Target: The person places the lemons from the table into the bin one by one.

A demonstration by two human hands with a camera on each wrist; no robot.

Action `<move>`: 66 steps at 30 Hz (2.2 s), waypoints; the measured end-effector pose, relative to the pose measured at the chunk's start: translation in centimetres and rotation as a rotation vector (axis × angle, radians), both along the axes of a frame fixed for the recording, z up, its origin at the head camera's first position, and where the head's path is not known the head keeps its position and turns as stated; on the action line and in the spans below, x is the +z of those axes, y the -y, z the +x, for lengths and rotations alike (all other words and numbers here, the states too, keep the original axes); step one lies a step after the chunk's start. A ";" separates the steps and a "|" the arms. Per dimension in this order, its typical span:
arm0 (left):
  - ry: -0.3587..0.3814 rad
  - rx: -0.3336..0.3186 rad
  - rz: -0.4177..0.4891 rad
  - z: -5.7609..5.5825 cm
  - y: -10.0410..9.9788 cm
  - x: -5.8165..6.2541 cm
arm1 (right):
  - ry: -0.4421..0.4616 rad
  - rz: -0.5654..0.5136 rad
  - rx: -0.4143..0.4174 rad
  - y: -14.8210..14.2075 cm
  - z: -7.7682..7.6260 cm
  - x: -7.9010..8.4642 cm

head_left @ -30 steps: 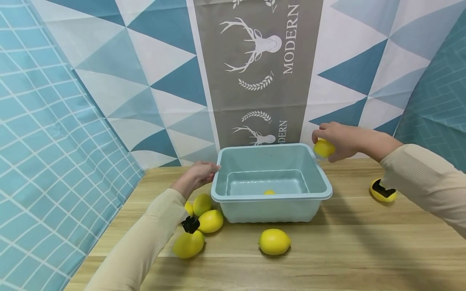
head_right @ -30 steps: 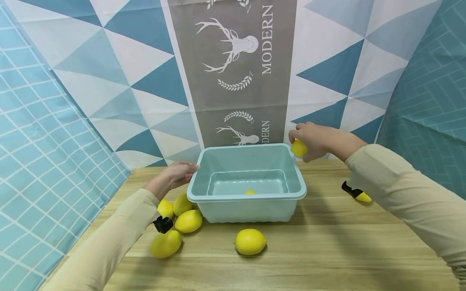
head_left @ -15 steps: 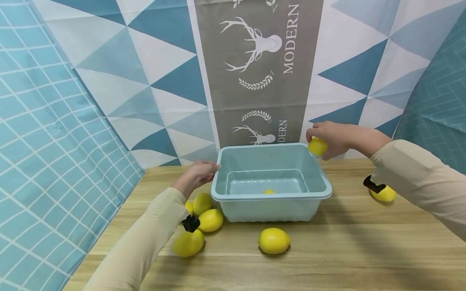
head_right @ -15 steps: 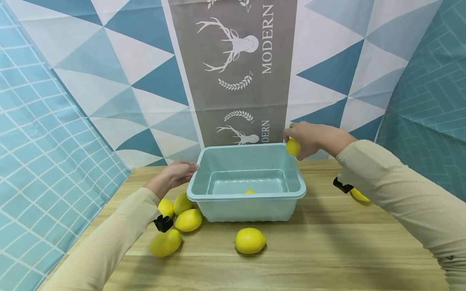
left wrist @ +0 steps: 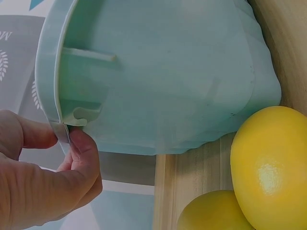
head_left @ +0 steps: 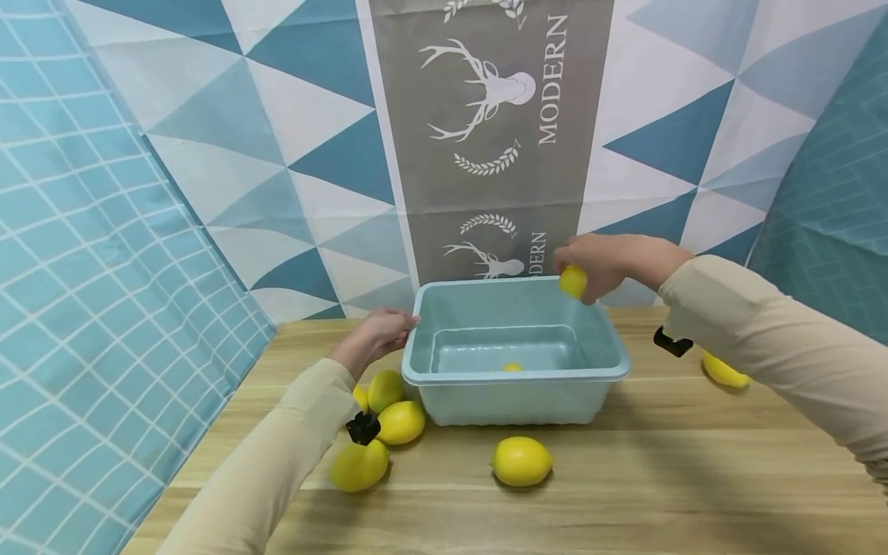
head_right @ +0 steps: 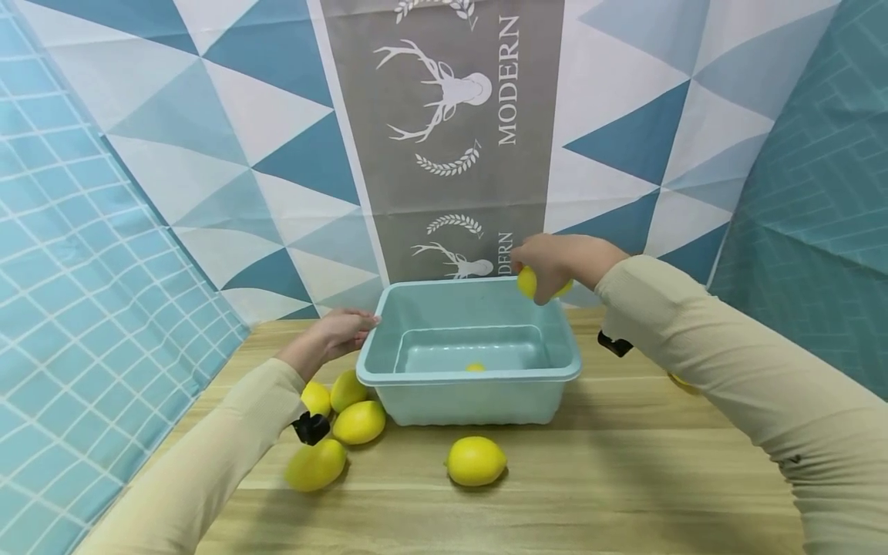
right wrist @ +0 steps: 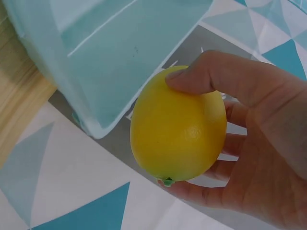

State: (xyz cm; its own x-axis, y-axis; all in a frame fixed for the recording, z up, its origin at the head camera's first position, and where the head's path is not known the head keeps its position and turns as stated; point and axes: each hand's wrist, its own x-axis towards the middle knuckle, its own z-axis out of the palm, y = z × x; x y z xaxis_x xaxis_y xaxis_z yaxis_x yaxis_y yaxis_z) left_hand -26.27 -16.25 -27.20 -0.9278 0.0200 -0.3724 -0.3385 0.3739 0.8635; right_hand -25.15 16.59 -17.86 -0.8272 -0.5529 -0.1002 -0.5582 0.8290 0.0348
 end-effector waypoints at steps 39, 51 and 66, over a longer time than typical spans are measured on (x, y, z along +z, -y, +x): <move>0.004 0.000 0.006 0.2 0.1 -0.2 | 0.119 0.015 0.018 4.4 -3.9 -3.2; -0.002 -0.011 -0.008 -0.1 0.0 -0.1 | 0.197 0.028 -0.041 4.9 -3.8 -4.3; -0.008 -0.007 -0.003 -0.1 -0.2 0.3 | 0.264 0.037 -0.110 3.7 -3.6 -4.6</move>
State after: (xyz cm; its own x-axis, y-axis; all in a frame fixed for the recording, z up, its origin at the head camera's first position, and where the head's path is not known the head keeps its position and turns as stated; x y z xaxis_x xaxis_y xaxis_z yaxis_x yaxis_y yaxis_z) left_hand -26.33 -16.06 -26.85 -0.9305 0.0252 -0.3654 -0.3293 0.3790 0.8648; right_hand -28.76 12.86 -22.43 -0.8245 -0.4533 -0.3386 -0.4590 0.8858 -0.0683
